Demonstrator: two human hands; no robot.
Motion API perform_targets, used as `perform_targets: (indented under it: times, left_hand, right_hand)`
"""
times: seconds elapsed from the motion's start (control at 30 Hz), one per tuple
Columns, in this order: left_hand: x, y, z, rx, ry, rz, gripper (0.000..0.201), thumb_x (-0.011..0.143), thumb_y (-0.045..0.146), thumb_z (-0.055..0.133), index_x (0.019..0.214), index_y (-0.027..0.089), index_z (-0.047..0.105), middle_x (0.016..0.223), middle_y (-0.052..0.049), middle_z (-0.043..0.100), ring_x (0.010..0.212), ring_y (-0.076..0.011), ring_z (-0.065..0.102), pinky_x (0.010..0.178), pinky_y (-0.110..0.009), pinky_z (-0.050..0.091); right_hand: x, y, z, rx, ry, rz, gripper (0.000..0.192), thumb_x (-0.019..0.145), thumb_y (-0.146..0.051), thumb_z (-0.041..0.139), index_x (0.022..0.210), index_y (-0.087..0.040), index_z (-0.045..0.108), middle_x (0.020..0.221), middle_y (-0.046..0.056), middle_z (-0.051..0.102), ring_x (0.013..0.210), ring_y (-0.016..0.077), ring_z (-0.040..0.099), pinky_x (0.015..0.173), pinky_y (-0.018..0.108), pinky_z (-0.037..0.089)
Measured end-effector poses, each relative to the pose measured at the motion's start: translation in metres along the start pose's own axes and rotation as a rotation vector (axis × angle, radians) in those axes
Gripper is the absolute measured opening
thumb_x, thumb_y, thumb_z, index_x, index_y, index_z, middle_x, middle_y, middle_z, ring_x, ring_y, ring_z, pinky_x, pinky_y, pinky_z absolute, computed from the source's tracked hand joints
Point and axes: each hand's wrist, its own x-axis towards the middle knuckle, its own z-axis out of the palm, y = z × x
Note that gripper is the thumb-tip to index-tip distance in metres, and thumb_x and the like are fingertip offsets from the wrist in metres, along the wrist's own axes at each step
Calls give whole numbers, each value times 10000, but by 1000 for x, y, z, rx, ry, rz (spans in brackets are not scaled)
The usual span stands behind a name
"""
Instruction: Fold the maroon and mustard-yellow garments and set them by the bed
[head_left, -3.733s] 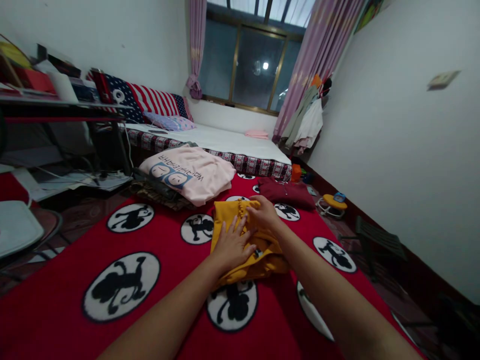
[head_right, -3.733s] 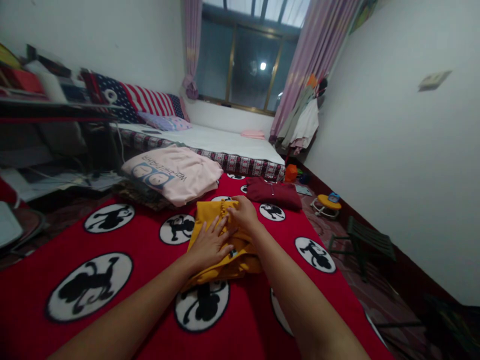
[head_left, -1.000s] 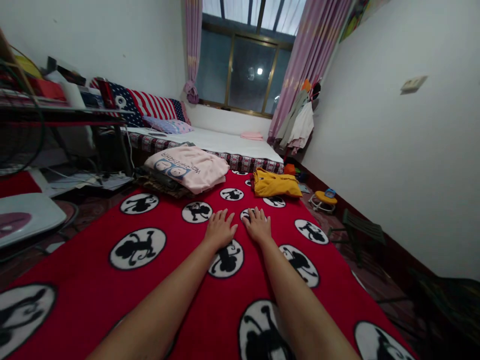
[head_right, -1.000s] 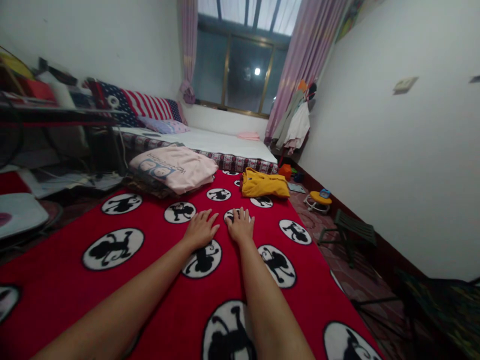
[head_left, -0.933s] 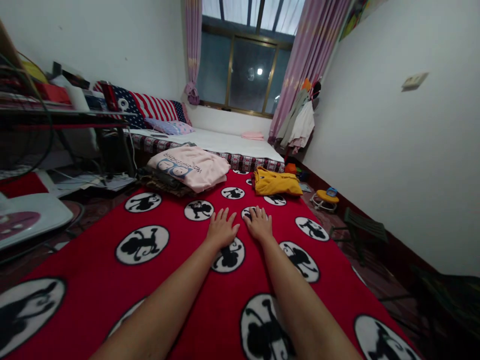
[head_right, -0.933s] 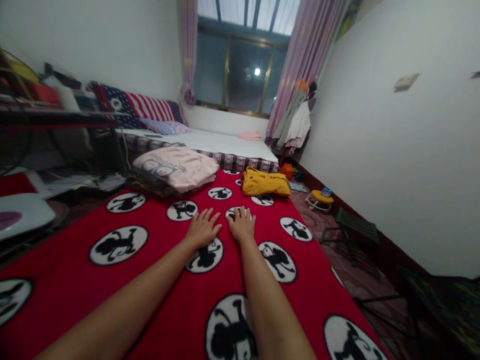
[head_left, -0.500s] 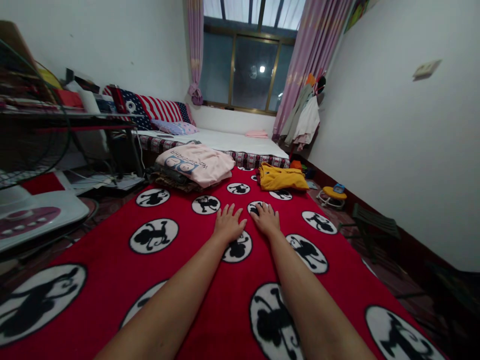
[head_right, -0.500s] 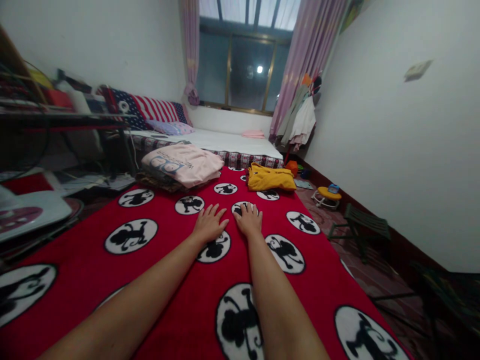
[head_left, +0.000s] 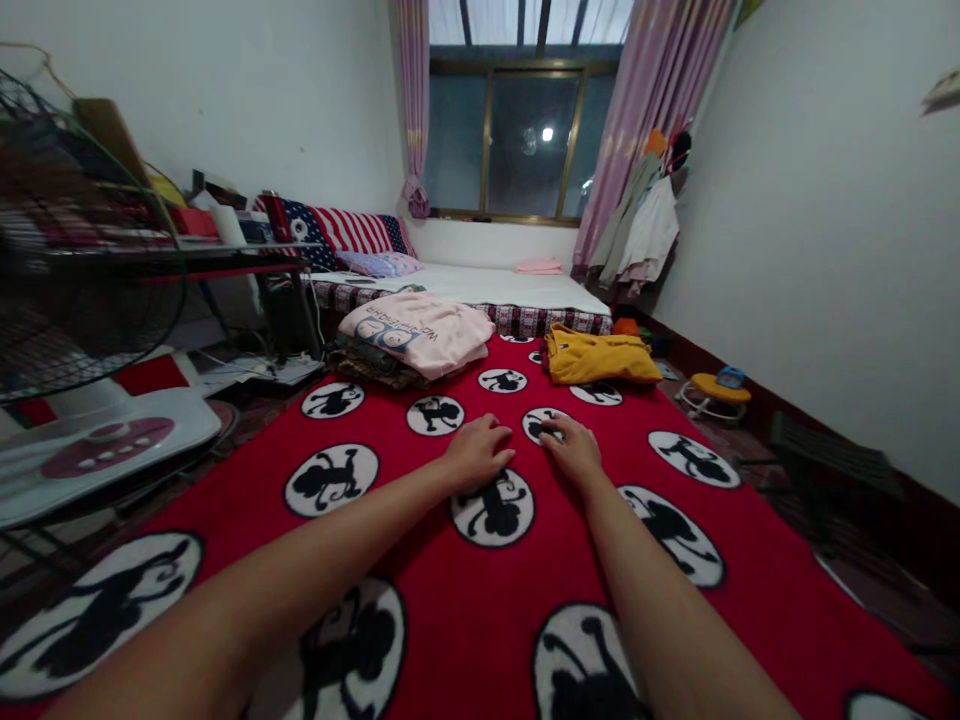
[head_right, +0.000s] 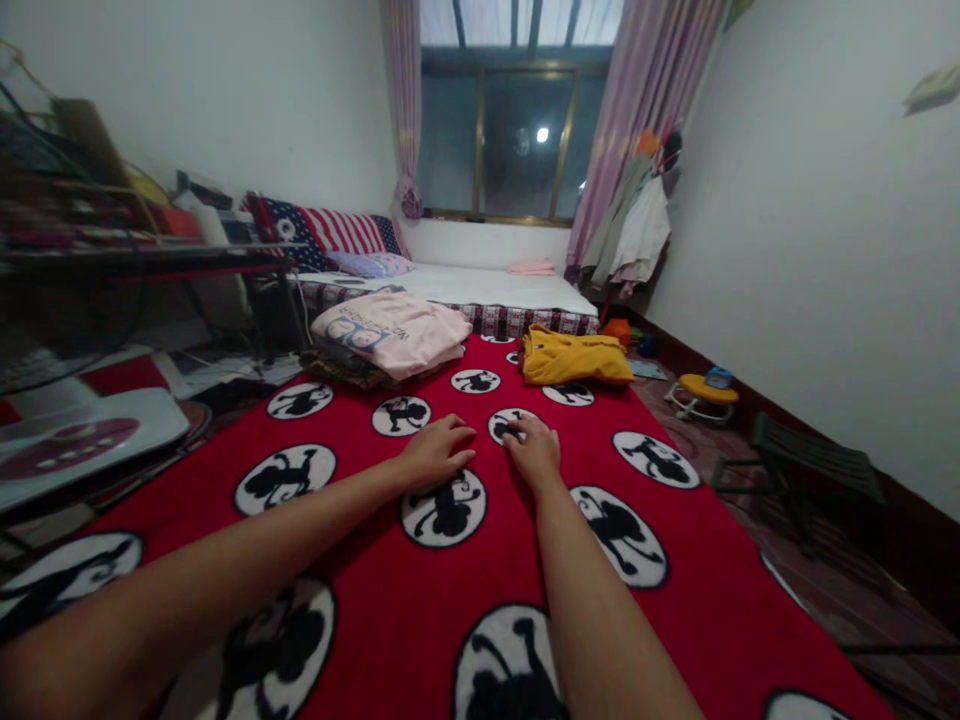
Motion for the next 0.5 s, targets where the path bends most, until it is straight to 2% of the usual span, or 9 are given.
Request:
perform_targets:
  times: [0.07,0.1,0.2,0.27,0.33,0.4,0.43,0.5]
  left_hand:
    - [15,-21,-24,-27,65,63,323,885,342,511,1114,209,695,1112,-79,648,1036,-207,603,966,-313,455]
    - [25,-34,-39,-10,147,41,317,888,316,505,1115,201,693,1102,-79,646,1036,-205,599,967,-308,451]
    - [64,-81,-86,163,446,-111,368,879,270,524,1217,171,634,1262,-116,569,1184,-263,518,1043,-373,391]
    - [88,-112,-111,258,509,-281,422,882,296,547,1277,153,587,1355,-158,500,1249,-313,469,1047,-417,380]
    - [106,-140,-127,271,435,-482,609,856,391,611,1381,116,471,1389,-220,463,1230,-353,487,1002,-443,413]
    - [117,-159,-134,275,293,-603,795,787,487,686,1401,61,412,1348,-259,498,1187,-377,518,967,-453,429]
    - [120,-166,-134,279,226,-615,814,762,518,700,1366,38,441,1307,-254,536,1169,-377,529,962,-452,426]
    - [123,-173,-132,292,137,-582,703,752,525,700,1208,7,564,1188,-201,623,1133,-357,547,965,-444,410]
  right_hand:
    - [1,2,2,13,12,2,287,825,-319,596,1083,-251,703,1357,34,583,1256,211,516,1065,382,355]
    - [1,2,3,14,16,-1,284,818,-318,598,1072,-255,707,1354,32,586,1252,214,519,1062,386,357]
    - [1,2,5,16,31,-4,262,803,-320,603,1033,-272,719,1333,25,601,1223,221,539,1046,390,370]
    - [0,1,5,19,45,0,247,799,-321,603,1010,-277,725,1316,18,612,1204,224,549,1038,389,376]
    - [0,0,4,20,56,11,237,796,-319,603,995,-280,728,1304,11,618,1190,228,554,1034,388,379]
    - [-1,-2,4,21,60,15,232,791,-312,606,984,-280,730,1293,7,624,1180,231,557,1030,383,382]
    - [-1,-2,3,24,61,16,230,788,-309,606,979,-281,731,1288,5,627,1175,231,559,1029,380,383]
    - [0,-3,3,30,63,20,229,787,-299,601,972,-280,735,1279,4,633,1164,227,563,1029,376,383]
